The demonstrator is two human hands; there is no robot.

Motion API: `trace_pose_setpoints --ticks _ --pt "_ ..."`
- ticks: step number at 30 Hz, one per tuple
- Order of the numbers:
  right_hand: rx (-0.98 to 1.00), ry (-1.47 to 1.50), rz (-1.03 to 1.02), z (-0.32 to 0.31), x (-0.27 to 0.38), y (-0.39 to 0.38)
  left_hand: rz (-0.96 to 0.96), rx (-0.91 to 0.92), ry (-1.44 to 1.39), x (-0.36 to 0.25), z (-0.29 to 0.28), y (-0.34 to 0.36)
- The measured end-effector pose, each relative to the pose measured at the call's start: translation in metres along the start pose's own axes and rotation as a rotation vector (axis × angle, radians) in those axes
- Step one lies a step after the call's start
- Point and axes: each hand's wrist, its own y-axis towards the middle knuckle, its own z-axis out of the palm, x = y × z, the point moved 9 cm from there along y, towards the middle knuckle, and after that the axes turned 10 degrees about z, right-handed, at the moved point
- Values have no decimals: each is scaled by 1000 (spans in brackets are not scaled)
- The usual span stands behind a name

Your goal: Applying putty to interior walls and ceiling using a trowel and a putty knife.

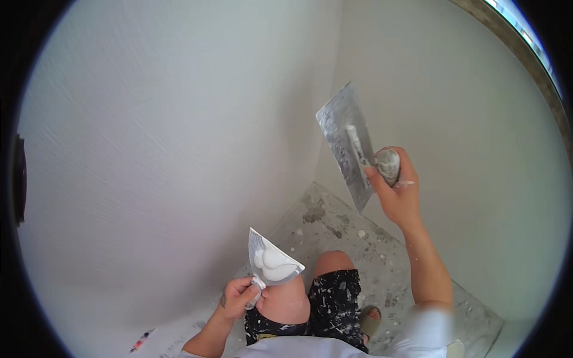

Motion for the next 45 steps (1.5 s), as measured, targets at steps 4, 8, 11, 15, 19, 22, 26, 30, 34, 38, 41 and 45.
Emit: trace_pose_setpoints --ticks 4,8,11,15,19,22,26,30,34,38,41,45 --pt "-93 11 -61 -3 4 25 -7 32 3 -14 8 5" --pt "-82 142 -47 12 49 57 -7 15 5 -10 6 -5" --pt "-89 171 -92 15 83 73 14 38 25 -12 4 -5" --pt "-92 203 -130 6 122 89 6 15 61 -17 11 -9" --pt "-71 194 -162 11 148 102 4 -15 45 -22 14 -11" --pt "-86 157 -193 12 155 106 8 9 72 -12 3 -6" --pt "-13 61 -174 19 160 102 19 36 77 -6 0 -3" --pt "-41 -66 -155 29 121 101 30 1 64 -3 -1 -4" --pt "-99 -99 -191 45 55 105 16 21 70 3 -7 -4" --pt "-100 -94 -132 69 -7 106 38 -22 62 -3 -2 -3" --pt "-121 -87 -134 82 -42 99 31 -15 51 -5 0 -1" --pt "-108 -108 -94 90 -87 76 9 59 16 -3 3 -4"
